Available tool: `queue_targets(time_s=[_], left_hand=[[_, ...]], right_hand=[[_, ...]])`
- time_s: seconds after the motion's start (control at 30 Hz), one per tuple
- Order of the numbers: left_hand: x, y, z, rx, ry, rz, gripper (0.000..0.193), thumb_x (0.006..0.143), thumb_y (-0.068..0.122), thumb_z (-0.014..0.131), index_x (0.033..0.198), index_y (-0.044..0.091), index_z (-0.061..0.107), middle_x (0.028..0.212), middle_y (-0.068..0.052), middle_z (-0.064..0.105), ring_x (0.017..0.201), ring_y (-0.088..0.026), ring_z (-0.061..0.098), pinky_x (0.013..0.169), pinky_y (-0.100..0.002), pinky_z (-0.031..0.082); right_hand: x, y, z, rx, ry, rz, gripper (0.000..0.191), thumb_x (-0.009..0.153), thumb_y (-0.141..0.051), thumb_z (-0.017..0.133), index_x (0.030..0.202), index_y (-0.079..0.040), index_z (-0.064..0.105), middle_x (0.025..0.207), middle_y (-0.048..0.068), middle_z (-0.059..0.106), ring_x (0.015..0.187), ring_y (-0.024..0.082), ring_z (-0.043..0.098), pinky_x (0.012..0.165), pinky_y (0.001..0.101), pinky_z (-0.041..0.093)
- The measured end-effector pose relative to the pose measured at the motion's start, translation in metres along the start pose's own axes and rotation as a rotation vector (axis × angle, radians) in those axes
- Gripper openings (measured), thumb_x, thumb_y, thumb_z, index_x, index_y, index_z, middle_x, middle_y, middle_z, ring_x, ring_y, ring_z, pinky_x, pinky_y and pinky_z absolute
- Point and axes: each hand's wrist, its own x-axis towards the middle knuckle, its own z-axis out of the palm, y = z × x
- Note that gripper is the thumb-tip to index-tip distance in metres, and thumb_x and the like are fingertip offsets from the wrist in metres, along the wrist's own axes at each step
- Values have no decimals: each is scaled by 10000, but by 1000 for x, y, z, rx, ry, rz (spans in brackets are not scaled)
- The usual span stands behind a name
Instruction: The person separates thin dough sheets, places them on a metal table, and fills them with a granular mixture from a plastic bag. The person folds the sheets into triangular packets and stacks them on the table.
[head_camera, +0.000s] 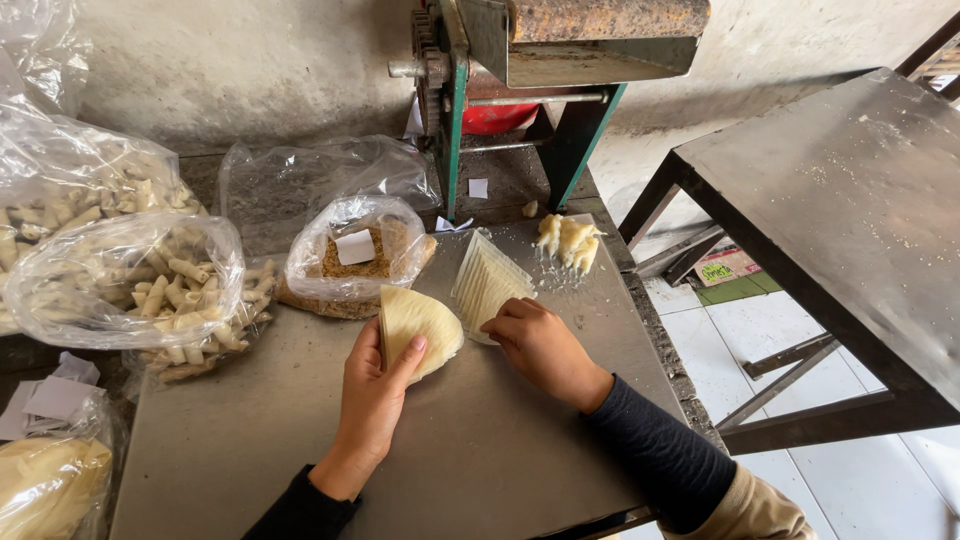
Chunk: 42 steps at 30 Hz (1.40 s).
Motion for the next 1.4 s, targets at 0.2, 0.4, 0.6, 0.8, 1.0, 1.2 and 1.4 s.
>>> queue_targets(time_s=[0.2, 0.4, 0.6, 0.8, 1.0, 1.2, 1.4], left_hand=[[-3, -1, 1, -13, -11, -9, 425, 944, 177, 684, 1321, 11, 582, 1179, -66, 713, 1065, -104, 670, 914, -276, 547], [11, -6, -2, -33, -44, -41, 436, 993, 278, 613, 1331, 5, 581, 1201, -80, 709, 1068, -116, 666, 902, -293, 543], [26, -14, -12, -252, -146, -202, 594, 1006, 489, 408, 1416, 67, 494, 1311, -60, 653, 1160, -141, 669, 979, -344, 561], [31, -17, -13, -202, -365, -205, 637, 1050, 498, 363, 1490, 42, 411, 1299, -76, 632, 1162, -143, 640, 1006, -333, 544], [30, -6, -16, 106, -493, -98, 768, 889, 45, 629, 1564, 65, 264, 1388, -72, 560, 1294, -125, 560, 1062, -299, 492], [28, -4, -11, 114, -467, -121, 803, 883, -27, 612, 1600, 50, 260, 1381, -87, 581, 1235, -148, 577, 1002, -307, 494], [31, -12, -6, 140, -512, -101, 840, 882, 39, 706, 1568, 77, 223, 1380, -70, 566, 1248, -130, 583, 1005, -281, 516]], right_hand=[[-3, -3, 0, 9, -3, -1, 136, 840, -33, 706, 970, -45, 745, 908, 95, 680, 880, 304, 657, 790, 411, 544], [8, -1, -4, 7, -25, -53, 118, 870, -71, 716, 980, -36, 738, 915, 113, 679, 881, 330, 649, 793, 423, 534], [22, -6, -11, 233, 170, 133, 191, 933, -119, 716, 1100, -28, 698, 1025, 128, 699, 930, 260, 697, 805, 368, 559], [24, -15, -2, 414, -55, -210, 345, 795, -105, 858, 1104, -32, 721, 1126, 103, 652, 1025, 267, 674, 871, 355, 557], [26, -16, 7, 468, -92, -109, 261, 828, -34, 809, 1081, -52, 748, 1107, 76, 664, 987, 205, 702, 853, 307, 579], [25, -14, 3, 533, -124, -11, 186, 832, -29, 810, 1009, -56, 762, 1051, 46, 679, 939, 170, 708, 827, 300, 579], [20, -1, 5, 590, -121, 36, 89, 888, -23, 747, 973, -47, 739, 1025, 35, 690, 906, 143, 691, 804, 282, 568]])
